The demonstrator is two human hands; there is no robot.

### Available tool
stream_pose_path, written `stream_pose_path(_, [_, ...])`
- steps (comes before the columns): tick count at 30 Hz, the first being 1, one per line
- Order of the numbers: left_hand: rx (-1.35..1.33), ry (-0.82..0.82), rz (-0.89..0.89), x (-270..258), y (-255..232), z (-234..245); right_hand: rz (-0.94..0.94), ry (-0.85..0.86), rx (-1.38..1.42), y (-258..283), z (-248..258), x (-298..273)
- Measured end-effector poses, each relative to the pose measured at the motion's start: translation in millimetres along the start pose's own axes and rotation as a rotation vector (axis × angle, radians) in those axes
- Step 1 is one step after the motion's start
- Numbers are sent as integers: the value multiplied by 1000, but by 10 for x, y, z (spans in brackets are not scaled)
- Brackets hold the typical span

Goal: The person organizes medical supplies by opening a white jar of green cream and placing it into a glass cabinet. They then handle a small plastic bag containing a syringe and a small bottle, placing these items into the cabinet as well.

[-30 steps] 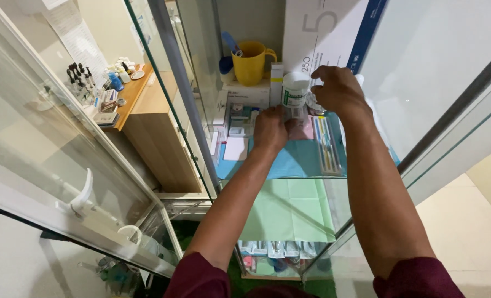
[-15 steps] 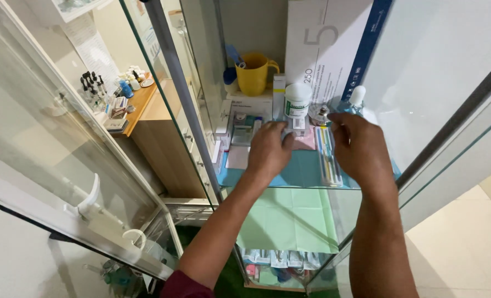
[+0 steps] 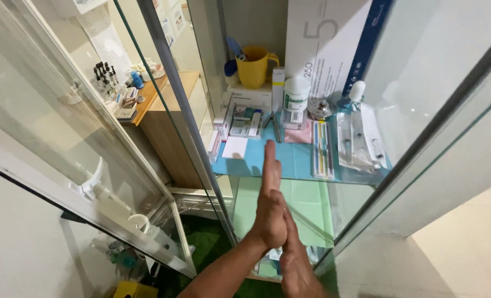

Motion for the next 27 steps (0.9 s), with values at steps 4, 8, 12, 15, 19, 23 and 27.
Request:
stream_pose_path(4, [80, 26, -14, -373, -263, -173, -93, -60, 97, -285, -7, -561])
stream_pose_path(8, [129, 251, -63, -1294, -463, -481, -4, -214, -94, 429, 82, -643])
stream_pose_path(12, [-68, 371, -81, -2045, -537, -612, -99, -461, 22, 1038, -78, -907])
stream_pose_path(15, [-293, 373, -36, -2435, -722, -555, -43, -436, -49, 1095, -479, -1409])
stream_pose_path(19, [51, 304, -62, -2086, -1550, -119, -152, -346, -63, 600, -947, -2343])
stream_pose_path(23, [4, 277, -7, -2316, -1860, -164, -203, -368, 236, 493, -1147, -2906])
stream_pose_path(27, [-95, 535, 2, -3014, -2217, -474, -109, -515, -7, 2036, -1221, -2523])
Point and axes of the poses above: each hand's wrist, its own x-axis towards the middle knuckle, its own z-axis out of the back of the hand, y = z × x, the point moved 4 cm from there along x, towards the middle knuckle, and after that the axes turned 9 degrees about x, right-handed, at the moved point
